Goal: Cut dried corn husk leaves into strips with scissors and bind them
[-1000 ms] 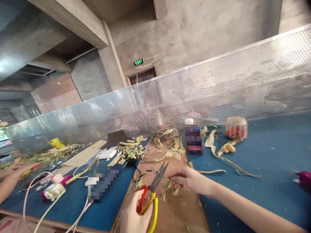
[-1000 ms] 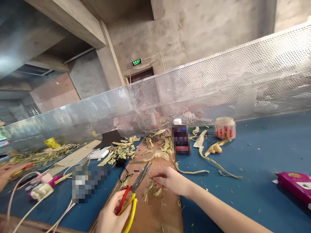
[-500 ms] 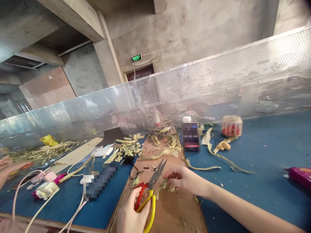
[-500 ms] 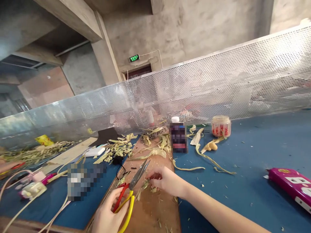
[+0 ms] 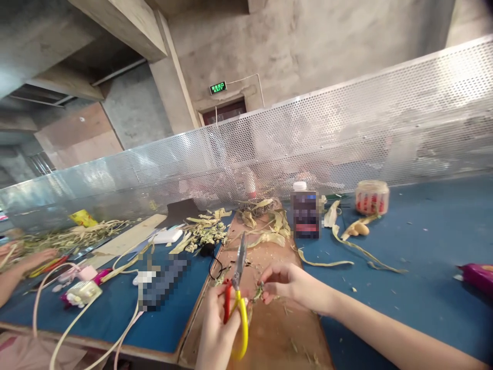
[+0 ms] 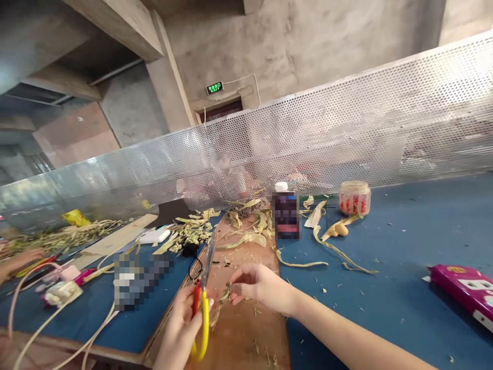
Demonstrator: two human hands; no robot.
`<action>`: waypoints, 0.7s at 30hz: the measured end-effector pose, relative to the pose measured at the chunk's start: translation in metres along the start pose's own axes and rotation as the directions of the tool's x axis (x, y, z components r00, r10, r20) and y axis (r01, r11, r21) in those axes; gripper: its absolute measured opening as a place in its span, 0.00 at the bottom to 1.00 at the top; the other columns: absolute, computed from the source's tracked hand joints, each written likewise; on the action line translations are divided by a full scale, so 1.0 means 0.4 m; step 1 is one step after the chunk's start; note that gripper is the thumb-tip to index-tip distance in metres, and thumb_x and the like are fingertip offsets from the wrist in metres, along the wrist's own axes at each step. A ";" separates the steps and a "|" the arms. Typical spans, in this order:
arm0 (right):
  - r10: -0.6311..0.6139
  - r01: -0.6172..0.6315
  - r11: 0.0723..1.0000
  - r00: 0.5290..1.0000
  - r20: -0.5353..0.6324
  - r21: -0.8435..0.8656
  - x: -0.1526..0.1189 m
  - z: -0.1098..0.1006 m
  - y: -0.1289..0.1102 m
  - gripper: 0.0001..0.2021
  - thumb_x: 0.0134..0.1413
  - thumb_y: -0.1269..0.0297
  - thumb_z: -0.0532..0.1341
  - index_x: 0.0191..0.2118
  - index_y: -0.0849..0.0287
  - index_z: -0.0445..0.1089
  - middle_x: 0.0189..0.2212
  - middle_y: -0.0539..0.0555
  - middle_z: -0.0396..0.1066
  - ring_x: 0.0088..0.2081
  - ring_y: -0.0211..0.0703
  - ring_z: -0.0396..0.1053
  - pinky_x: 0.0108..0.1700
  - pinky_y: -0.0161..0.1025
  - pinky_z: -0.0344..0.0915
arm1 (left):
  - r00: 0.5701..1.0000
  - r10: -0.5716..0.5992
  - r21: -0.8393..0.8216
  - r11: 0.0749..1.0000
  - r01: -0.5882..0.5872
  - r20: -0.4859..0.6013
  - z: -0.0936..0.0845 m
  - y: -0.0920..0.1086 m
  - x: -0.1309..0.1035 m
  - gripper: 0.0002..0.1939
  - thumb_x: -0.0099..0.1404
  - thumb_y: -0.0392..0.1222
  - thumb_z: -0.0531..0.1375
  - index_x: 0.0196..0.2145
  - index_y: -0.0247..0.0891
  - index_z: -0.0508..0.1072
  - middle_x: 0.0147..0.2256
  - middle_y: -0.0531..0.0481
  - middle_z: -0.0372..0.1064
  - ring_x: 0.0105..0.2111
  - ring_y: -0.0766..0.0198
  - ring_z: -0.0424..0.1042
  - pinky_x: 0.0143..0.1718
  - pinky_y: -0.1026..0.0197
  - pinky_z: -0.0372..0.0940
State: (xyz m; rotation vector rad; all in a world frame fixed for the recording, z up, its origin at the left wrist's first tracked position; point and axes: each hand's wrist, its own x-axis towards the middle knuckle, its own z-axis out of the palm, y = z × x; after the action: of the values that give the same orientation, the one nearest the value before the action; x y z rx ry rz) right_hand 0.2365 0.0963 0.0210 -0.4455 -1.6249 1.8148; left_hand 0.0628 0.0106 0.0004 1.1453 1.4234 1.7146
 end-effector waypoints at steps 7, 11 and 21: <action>-0.043 0.044 0.993 0.999 -0.013 0.109 -0.011 0.009 -0.020 0.13 0.45 0.60 0.67 0.35 0.62 0.69 0.27 0.53 0.74 0.31 0.40 0.73 0.41 0.42 0.66 | 0.996 -0.089 -0.200 0.975 0.093 0.029 0.063 -0.016 0.001 0.25 0.41 0.42 0.69 0.35 0.40 0.62 0.27 0.51 0.72 0.21 0.64 0.71 0.19 0.66 0.64; -0.005 0.006 0.992 1.000 -0.005 0.124 -0.010 0.013 -0.014 0.16 0.42 0.58 0.68 0.35 0.62 0.68 0.26 0.51 0.73 0.30 0.39 0.72 0.39 0.41 0.66 | 0.997 -0.079 -0.166 0.983 0.081 0.018 0.058 -0.005 0.000 0.25 0.40 0.41 0.69 0.34 0.39 0.62 0.24 0.54 0.71 0.19 0.67 0.69 0.18 0.67 0.61; 0.010 -0.012 0.999 0.999 0.036 0.037 -0.013 0.029 -0.023 0.14 0.42 0.58 0.67 0.35 0.61 0.71 0.26 0.50 0.73 0.27 0.37 0.69 0.35 0.39 0.65 | 0.995 -0.085 -0.109 0.990 0.091 0.059 0.055 0.003 -0.016 0.25 0.43 0.45 0.68 0.36 0.38 0.63 0.30 0.47 0.74 0.28 0.58 0.74 0.27 0.63 0.66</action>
State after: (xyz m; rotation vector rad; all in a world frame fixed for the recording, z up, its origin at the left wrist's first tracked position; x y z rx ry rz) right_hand 0.2350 0.0844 0.0309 -0.4080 -1.6128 1.8680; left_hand 0.0855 0.0144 0.0009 1.0454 1.3086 1.6675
